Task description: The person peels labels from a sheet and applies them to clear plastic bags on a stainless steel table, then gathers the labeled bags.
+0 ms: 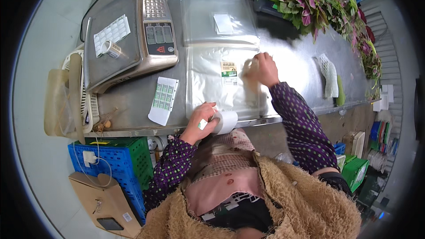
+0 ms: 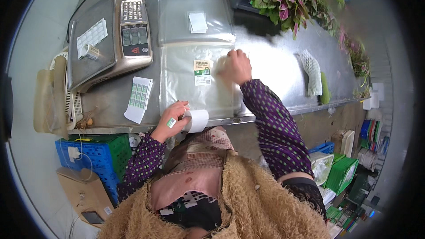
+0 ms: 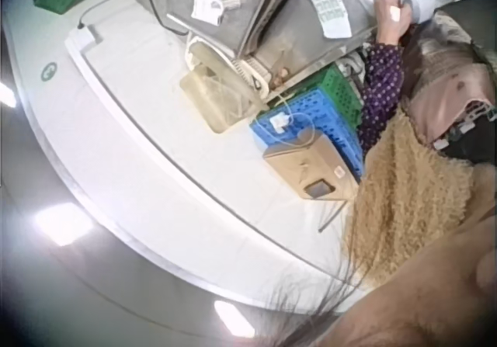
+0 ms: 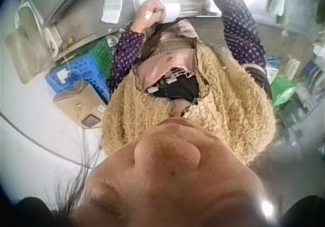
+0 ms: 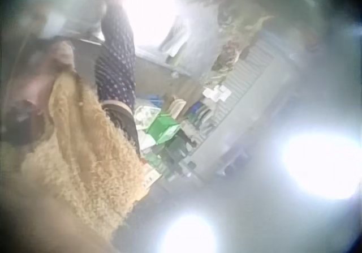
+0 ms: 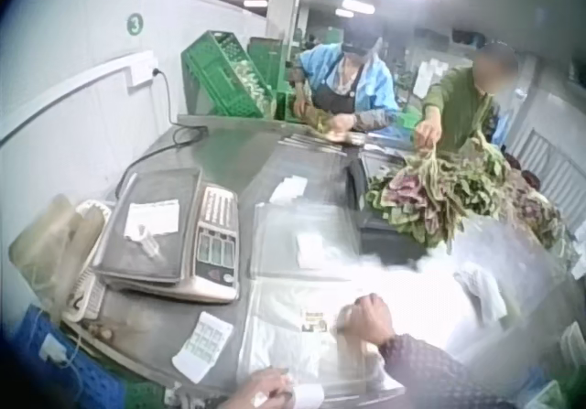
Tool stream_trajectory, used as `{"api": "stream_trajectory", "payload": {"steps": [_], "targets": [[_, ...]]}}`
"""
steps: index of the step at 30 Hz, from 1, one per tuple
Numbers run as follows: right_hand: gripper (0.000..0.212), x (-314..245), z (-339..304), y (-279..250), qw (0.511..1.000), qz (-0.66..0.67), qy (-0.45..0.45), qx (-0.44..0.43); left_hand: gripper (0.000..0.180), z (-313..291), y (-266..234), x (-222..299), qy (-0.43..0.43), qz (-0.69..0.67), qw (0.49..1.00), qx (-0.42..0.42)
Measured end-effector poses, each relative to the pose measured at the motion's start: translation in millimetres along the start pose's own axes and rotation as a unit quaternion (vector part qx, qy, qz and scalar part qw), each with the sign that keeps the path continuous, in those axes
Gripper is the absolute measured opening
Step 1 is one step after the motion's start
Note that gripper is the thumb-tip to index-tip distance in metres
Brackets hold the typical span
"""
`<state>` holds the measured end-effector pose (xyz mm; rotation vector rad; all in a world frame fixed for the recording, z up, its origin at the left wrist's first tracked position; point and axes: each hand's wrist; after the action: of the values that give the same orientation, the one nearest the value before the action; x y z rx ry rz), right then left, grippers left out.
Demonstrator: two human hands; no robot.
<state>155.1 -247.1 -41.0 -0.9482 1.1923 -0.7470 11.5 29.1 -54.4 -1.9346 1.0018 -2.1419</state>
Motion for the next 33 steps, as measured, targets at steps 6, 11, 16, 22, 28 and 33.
{"api": "stream_trajectory", "payload": {"steps": [6, 11, 16, 22, 28, 33], "targets": [[0.01, -43.2, -73.2, 27.3, 0.976, 0.147, -0.147, -0.067, 0.02, -19.1, -5.7, 31.3, 0.031, -0.108, 0.993, -0.042], [0.013, -45.0, -60.4, 20.6, 0.92, 0.333, 0.098, -0.183, 0.013, -2.3, 4.8, 26.7, 0.08, 0.004, 0.997, -0.008], [0.027, 34.1, 69.8, 12.9, 0.979, 0.163, -0.015, -0.125, 0.008, 15.1, 16.8, 6.8, 0.035, 0.044, 0.998, 0.034], [0.022, -90.1, 222.5, -145.6, 0.895, 0.389, -0.219, 0.014, 0.016, 7.7, 15.0, 0.9, -0.009, 0.038, 0.999, 0.033], [0.036, -48.8, 118.8, 41.2, 0.962, 0.019, -0.205, -0.181, 0.016, 10.4, 20.6, -1.3, 0.02, 0.025, 0.998, 0.061], [0.038, -55.9, 130.3, 45.4, 0.953, 0.011, -0.142, -0.266, 0.016, -3.2, 4.9, 28.0, -0.1, -0.157, 0.979, 0.079]]}}
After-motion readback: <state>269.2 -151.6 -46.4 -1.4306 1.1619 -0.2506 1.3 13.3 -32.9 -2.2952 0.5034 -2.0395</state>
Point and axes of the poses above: each hand's wrist, its own z-axis towards the middle knuckle, its own y-axis out of the palm, x = y × z, and after that the axes turned 7 degrees about z, right-handed
